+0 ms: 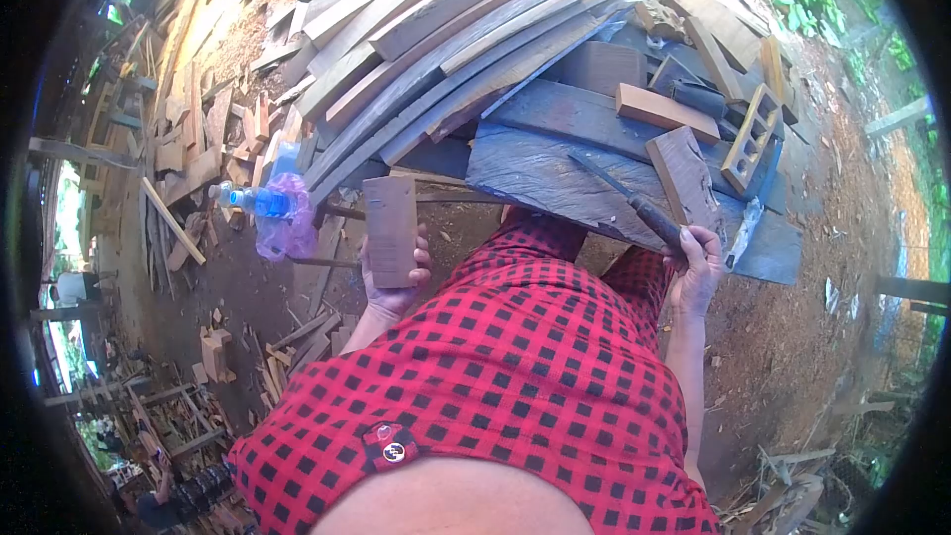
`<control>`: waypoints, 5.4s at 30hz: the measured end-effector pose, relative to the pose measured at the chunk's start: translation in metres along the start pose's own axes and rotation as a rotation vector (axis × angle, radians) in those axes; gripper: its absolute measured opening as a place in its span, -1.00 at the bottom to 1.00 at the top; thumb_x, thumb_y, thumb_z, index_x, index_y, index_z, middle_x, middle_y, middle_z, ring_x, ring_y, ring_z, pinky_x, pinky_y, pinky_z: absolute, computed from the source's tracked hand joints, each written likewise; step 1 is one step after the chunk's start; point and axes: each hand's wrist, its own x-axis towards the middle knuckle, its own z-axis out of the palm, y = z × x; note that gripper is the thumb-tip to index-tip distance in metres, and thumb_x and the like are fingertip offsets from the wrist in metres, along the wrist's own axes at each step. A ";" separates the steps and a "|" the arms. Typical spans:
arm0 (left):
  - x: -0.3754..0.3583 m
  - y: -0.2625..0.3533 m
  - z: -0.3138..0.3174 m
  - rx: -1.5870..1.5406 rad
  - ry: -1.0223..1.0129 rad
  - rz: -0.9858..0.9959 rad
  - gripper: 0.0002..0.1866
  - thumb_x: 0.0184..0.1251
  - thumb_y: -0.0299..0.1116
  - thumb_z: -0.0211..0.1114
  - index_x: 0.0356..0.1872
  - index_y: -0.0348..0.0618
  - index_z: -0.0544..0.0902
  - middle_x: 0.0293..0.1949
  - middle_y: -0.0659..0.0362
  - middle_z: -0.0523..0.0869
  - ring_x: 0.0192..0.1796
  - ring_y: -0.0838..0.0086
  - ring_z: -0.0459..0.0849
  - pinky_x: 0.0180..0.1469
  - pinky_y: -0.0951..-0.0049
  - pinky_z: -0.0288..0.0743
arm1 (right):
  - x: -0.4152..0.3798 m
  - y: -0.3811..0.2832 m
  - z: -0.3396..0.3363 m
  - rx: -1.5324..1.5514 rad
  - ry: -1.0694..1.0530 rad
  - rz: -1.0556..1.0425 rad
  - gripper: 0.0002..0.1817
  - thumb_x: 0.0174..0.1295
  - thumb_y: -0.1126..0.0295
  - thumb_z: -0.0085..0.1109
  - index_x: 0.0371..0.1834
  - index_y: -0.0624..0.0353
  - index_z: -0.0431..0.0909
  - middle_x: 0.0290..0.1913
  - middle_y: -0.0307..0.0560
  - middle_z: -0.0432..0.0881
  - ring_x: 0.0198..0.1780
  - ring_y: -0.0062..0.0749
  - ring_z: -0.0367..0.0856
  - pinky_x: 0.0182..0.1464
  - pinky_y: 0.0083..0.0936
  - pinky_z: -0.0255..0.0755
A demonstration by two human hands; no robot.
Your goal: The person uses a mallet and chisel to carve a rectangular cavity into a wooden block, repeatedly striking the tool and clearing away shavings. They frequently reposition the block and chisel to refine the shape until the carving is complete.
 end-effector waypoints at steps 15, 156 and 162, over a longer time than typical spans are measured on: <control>0.096 -0.054 0.083 1.942 -0.063 0.504 0.01 -0.19 -0.31 0.61 0.38 -0.07 0.23 0.03 -0.04 0.60 -0.03 0.16 0.65 0.10 0.23 0.52 | 0.001 -0.024 0.009 0.018 0.052 -0.032 -0.86 0.16 0.45 0.31 -0.25 0.16 0.57 -0.43 -0.18 0.65 -0.61 -0.53 0.57 -0.59 -0.71 0.34; 0.232 -0.137 0.151 1.398 -0.743 0.350 -0.74 -0.03 -0.53 0.40 -0.30 -0.19 0.53 -0.46 0.39 0.49 -0.37 0.71 0.40 -0.28 0.59 0.33 | 0.002 -0.221 0.112 -0.662 -0.297 -0.686 -0.10 -0.29 0.40 0.47 0.28 0.23 0.33 0.10 -0.05 0.55 0.10 -0.30 0.56 0.15 -0.34 0.45; 0.231 -0.139 0.151 1.379 -0.738 0.350 -0.69 -0.06 -0.54 0.34 -0.20 -0.22 0.56 -0.44 0.42 0.47 -0.37 0.72 0.36 -0.30 0.61 0.31 | -0.024 -0.244 0.173 -1.051 -0.629 -0.582 -0.13 -0.38 0.43 0.39 0.22 0.12 0.36 -0.04 -0.10 0.56 -0.05 -0.40 0.56 0.04 -0.48 0.43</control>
